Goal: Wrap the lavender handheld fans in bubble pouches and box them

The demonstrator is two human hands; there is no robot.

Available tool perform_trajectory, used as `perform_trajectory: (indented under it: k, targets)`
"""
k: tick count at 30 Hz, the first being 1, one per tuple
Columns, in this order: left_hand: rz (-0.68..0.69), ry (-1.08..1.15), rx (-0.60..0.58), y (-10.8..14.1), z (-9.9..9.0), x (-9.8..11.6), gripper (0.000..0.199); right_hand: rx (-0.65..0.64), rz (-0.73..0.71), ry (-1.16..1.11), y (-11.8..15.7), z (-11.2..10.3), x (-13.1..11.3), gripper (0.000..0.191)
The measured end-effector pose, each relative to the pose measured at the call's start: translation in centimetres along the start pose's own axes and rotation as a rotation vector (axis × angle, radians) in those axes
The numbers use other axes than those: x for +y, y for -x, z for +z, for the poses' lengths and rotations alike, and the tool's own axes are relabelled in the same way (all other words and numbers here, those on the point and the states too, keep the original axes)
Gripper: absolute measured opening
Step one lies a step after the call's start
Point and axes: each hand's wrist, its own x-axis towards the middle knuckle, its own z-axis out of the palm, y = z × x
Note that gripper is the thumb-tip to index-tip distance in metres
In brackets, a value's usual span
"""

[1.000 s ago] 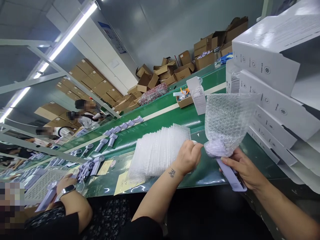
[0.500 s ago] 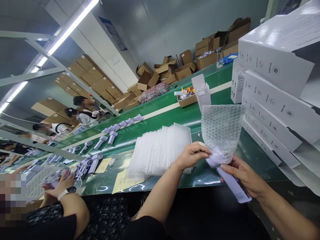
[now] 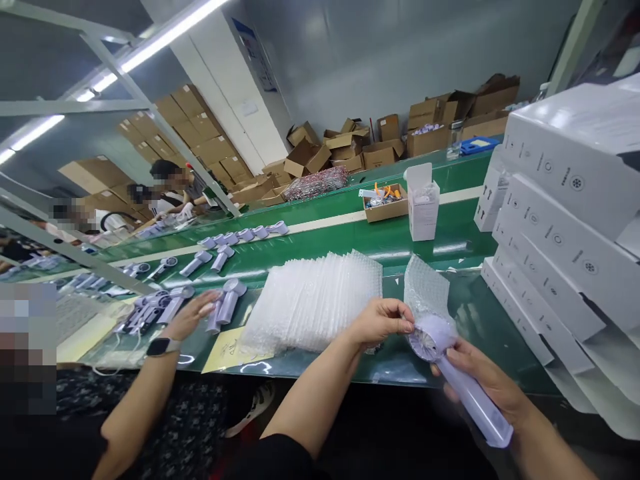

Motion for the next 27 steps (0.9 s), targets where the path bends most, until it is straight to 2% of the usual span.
perform_trajectory:
  k: [4,7,9,11,13,14,17,18,19,21,23,24,25,27]
  targets:
    - [0.007,-0.044,0.019,0.5,0.4,-0.3,0.032,-0.019,0.015,0.026,-0.1,-0.8,0.3,0.032]
    - [0.045,0.011,0.036,0.8,0.9,-0.9,0.029,-0.039,0.040,0.033,-0.1,-1.4,0.5,0.029]
    - [0.099,0.055,0.082,1.0,1.2,-1.4,0.024,-0.049,0.060,0.038,0.1,-1.6,0.4,0.028]
    - [0.168,0.009,0.166,1.6,1.7,-1.8,0.016,-0.041,0.080,0.052,0.2,-1.4,0.1,0.027]
    - [0.282,-0.185,0.240,2.6,2.3,-2.2,0.007,-0.006,0.080,0.072,0.2,-1.0,-0.3,0.029]
    - [0.369,-0.318,0.238,3.1,2.6,-2.5,0.004,0.020,0.075,0.087,0.2,-0.8,-0.4,0.031]
    - [0.684,-0.658,0.073,4.3,3.6,-3.5,0.007,0.111,0.017,0.129,-0.5,-0.2,-0.3,0.045]
    - [0.735,-0.714,0.031,4.4,3.8,-3.9,0.009,0.142,-0.011,0.143,-0.8,0.0,-0.2,0.051]
    - [0.731,-0.734,0.033,4.4,3.9,-4.2,0.010,0.181,-0.040,0.158,-1.2,0.1,0.0,0.056]
    - [0.617,-0.722,0.136,3.8,3.8,-4.5,0.016,0.282,-0.097,0.179,-1.8,0.5,0.2,0.061]
    - [0.492,-0.717,0.222,2.9,3.4,-4.3,0.045,0.384,-0.130,0.180,-2.3,1.0,0.2,0.054]
    - [0.453,-0.727,0.249,2.4,3.2,-4.0,0.051,0.419,-0.134,0.177,-2.4,1.4,0.2,0.050]
    - [0.422,-0.739,0.269,1.9,3.0,-3.7,0.048,0.441,-0.132,0.177,-2.5,1.7,0.0,0.046]
    - [0.378,-0.767,0.337,1.1,2.7,-3.0,0.024,0.453,-0.113,0.192,-2.6,2.3,-0.3,0.041]
